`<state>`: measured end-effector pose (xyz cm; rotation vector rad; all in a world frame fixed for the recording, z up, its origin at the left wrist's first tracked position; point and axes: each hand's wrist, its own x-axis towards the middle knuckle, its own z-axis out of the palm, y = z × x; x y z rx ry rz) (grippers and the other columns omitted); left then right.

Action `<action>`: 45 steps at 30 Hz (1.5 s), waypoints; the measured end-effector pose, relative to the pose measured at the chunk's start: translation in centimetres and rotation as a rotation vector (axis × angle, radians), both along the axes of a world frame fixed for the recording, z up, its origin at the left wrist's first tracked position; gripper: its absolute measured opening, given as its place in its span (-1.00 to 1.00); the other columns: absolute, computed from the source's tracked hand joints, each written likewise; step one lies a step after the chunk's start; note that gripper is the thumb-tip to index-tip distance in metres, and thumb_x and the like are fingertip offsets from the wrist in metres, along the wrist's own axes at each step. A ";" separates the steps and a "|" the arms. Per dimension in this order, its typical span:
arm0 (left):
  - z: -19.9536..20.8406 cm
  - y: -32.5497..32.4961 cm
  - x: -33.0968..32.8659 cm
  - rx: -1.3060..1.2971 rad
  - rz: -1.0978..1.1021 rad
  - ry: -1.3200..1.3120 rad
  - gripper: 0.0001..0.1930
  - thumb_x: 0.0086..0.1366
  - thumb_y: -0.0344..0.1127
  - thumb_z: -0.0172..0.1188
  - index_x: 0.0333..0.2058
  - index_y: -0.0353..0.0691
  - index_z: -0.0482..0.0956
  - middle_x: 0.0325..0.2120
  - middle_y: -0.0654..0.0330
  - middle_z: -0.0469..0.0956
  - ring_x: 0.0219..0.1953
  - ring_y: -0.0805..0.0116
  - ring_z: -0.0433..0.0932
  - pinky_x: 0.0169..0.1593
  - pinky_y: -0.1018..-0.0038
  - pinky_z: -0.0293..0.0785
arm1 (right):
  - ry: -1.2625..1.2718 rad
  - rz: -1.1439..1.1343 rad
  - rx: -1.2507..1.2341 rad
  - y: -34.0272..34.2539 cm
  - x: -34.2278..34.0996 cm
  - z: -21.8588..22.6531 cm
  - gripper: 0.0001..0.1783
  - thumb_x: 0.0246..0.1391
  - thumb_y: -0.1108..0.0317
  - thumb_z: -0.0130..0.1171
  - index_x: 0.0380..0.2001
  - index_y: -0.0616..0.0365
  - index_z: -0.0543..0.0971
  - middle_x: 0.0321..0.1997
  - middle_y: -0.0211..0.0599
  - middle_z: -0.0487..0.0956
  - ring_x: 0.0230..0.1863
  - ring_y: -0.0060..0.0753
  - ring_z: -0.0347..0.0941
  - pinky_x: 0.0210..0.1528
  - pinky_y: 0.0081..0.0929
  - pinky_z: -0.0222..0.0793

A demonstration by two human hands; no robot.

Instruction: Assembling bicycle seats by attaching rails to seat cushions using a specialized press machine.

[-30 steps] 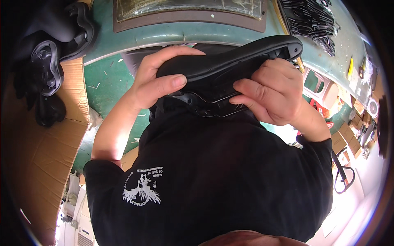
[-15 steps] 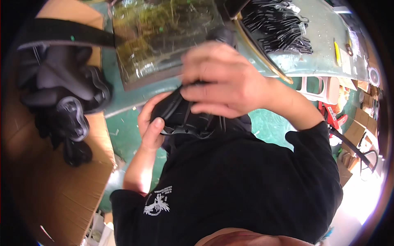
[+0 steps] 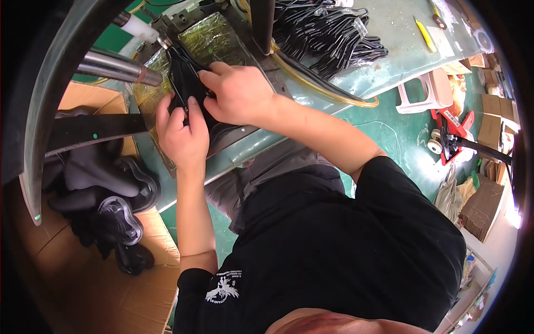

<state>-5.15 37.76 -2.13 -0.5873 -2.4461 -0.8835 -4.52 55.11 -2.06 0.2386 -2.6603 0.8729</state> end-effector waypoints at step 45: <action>4.2 -7.8 9.4 0.215 -0.667 -1.363 -0.76 0.38 -0.45 0.27 0.00 -0.26 0.57 -0.29 0.13 0.73 -0.28 0.40 0.70 -0.22 0.49 0.60 | 0.132 -0.433 -1.104 25.3 -0.2 8.5 -0.60 0.24 0.23 0.32 -0.05 0.38 0.61 -0.23 -0.12 0.74 -0.20 -0.28 0.71 -0.09 -0.34 0.63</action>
